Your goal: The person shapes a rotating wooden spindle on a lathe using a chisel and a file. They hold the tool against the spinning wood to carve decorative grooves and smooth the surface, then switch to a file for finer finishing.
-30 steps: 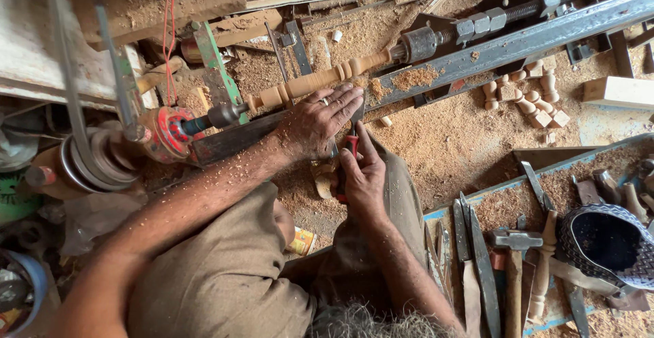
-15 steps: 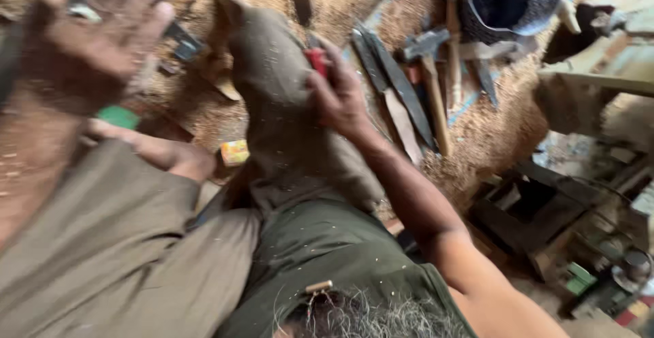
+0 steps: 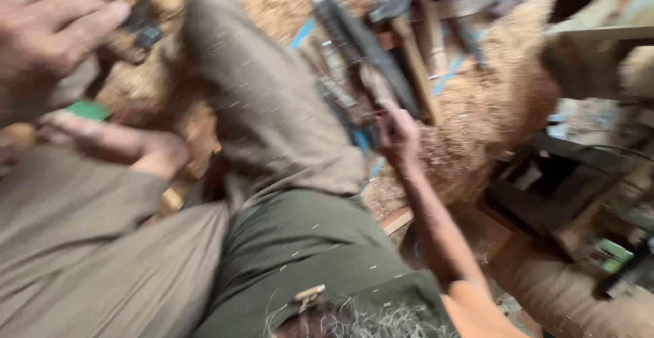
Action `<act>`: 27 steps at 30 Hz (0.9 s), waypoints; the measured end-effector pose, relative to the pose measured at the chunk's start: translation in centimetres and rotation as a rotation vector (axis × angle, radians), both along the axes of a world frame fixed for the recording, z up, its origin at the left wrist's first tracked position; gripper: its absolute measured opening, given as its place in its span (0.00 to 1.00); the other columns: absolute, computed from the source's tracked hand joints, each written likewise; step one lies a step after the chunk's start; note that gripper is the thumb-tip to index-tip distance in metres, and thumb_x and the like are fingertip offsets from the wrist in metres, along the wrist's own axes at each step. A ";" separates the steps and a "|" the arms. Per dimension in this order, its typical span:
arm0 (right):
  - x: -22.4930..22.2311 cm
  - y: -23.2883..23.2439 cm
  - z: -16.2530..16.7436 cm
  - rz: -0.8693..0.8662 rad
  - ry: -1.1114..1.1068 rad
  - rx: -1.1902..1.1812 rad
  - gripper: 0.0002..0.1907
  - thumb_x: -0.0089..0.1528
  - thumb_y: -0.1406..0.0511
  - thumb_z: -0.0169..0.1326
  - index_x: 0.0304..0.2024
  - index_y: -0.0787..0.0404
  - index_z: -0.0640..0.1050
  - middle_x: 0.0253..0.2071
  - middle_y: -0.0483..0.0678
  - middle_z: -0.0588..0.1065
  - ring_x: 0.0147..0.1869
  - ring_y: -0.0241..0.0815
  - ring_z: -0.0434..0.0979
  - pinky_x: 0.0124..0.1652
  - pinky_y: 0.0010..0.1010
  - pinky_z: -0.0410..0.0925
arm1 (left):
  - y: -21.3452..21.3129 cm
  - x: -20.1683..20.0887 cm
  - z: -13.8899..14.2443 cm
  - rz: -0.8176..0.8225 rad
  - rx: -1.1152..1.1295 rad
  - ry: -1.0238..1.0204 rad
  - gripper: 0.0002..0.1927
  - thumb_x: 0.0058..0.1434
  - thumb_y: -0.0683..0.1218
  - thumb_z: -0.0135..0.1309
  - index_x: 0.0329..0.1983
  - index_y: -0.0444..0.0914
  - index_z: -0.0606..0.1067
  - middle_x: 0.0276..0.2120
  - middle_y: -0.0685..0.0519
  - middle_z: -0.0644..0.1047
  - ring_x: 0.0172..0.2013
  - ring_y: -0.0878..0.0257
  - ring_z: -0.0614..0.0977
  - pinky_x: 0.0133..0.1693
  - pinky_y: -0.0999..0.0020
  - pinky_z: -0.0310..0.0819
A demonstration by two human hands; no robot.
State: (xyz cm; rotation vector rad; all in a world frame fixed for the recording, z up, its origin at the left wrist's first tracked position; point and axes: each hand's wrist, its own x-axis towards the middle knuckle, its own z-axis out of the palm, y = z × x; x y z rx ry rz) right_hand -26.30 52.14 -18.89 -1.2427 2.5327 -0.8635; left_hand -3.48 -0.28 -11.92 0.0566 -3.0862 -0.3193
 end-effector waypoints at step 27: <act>-16.1 -7.0 -0.3 -0.163 -0.201 0.160 0.24 0.67 0.56 0.54 0.62 0.61 0.71 0.53 0.58 0.76 0.53 0.51 0.76 0.44 0.43 0.72 | 6.0 -1.0 -1.2 -0.012 0.369 -0.482 0.26 0.54 0.49 0.59 0.59 0.47 0.77 0.44 0.44 0.82 0.44 0.47 0.84 0.45 0.49 0.79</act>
